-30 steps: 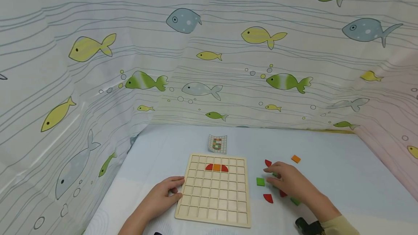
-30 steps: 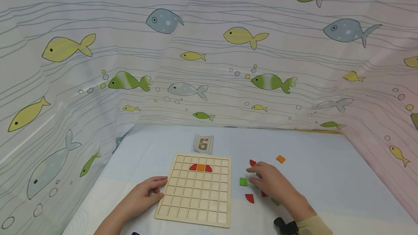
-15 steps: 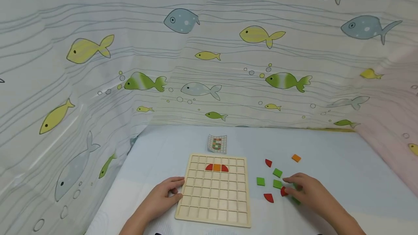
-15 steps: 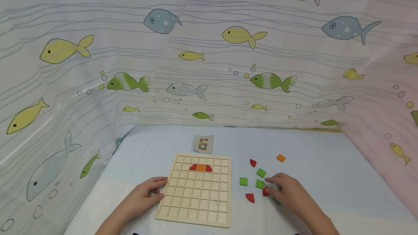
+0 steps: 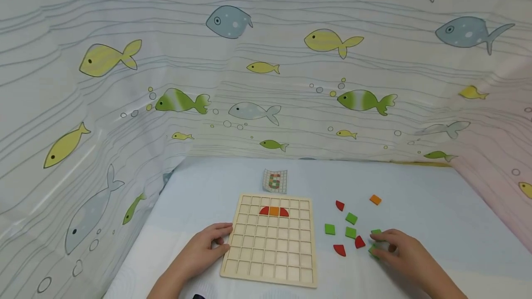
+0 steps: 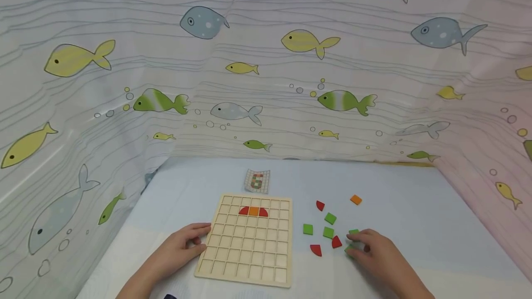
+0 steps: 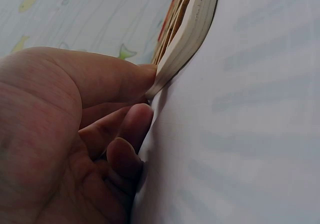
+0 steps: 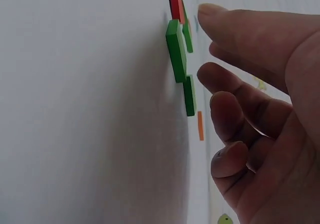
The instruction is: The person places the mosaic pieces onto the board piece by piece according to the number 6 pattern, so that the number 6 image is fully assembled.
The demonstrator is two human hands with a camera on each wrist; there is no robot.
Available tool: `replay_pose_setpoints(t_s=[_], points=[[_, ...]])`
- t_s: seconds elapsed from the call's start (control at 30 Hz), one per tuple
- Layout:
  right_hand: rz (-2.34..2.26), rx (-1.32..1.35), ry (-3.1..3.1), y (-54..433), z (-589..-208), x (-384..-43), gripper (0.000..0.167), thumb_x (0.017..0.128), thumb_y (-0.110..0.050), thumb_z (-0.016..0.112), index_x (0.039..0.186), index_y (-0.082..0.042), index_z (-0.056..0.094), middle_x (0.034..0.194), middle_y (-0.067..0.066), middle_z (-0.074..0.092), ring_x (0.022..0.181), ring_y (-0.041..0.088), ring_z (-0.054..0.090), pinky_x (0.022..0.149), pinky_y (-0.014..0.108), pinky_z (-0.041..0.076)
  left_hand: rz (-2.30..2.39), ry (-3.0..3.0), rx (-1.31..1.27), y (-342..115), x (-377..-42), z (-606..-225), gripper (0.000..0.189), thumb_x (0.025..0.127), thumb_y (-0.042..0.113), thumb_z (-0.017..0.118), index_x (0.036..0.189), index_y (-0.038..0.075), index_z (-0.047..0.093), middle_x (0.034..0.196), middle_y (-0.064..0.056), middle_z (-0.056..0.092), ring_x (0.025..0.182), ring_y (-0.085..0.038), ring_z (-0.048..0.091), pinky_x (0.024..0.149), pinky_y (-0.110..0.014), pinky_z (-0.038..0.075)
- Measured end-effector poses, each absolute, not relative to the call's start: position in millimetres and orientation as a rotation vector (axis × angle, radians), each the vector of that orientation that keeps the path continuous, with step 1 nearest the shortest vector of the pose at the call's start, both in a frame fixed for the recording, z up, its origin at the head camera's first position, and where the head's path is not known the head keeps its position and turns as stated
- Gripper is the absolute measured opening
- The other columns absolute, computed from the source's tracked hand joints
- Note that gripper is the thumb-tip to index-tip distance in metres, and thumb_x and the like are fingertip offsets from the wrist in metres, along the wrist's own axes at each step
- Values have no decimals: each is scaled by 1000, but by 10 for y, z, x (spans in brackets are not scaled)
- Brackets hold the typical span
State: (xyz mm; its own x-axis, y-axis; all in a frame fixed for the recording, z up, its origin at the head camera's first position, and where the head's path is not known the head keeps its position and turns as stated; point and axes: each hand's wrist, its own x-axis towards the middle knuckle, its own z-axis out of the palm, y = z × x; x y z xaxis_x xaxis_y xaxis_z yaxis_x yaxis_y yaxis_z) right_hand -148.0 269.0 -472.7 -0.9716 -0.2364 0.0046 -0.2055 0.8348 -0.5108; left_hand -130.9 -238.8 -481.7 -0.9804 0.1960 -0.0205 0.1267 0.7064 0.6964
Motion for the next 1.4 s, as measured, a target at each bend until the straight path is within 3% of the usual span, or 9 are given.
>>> replay_pose_setpoints(t_s=[0.2,0.43,0.93,1.4], points=[[-727,-364,2932,2717,-4759,-1492,37,77,-37,84,108,-19,76,98,-8,60,75,6,47,65,26,43,1138,2822,278,-2391,-1310,-4819,44,90,26,74,131,10,66,136,8,56,88,-5,54,74,-25,42],[-698,-379,2956,2721,-4792,-1483,35,77,-26,85,109,-15,76,95,-8,60,72,5,45,62,25,42,1148,2810,259,-2391,-1323,-4831,45,90,26,74,131,10,66,136,8,56,88,-5,54,73,-25,42],[-709,-349,2992,2710,-4805,-1484,26,76,-23,84,101,-17,78,94,-8,62,70,5,45,61,24,42,1154,2812,273,-2393,-1316,-4813,44,90,25,74,130,9,66,134,8,57,88,-6,54,74,-25,42],[-814,-519,3024,2482,-4676,-1553,27,77,-19,85,103,-19,77,94,-16,63,75,5,51,65,24,45,1159,2791,255,-2391,-1317,-4809,45,90,28,73,131,10,66,134,8,56,86,-5,53,71,-25,42]])
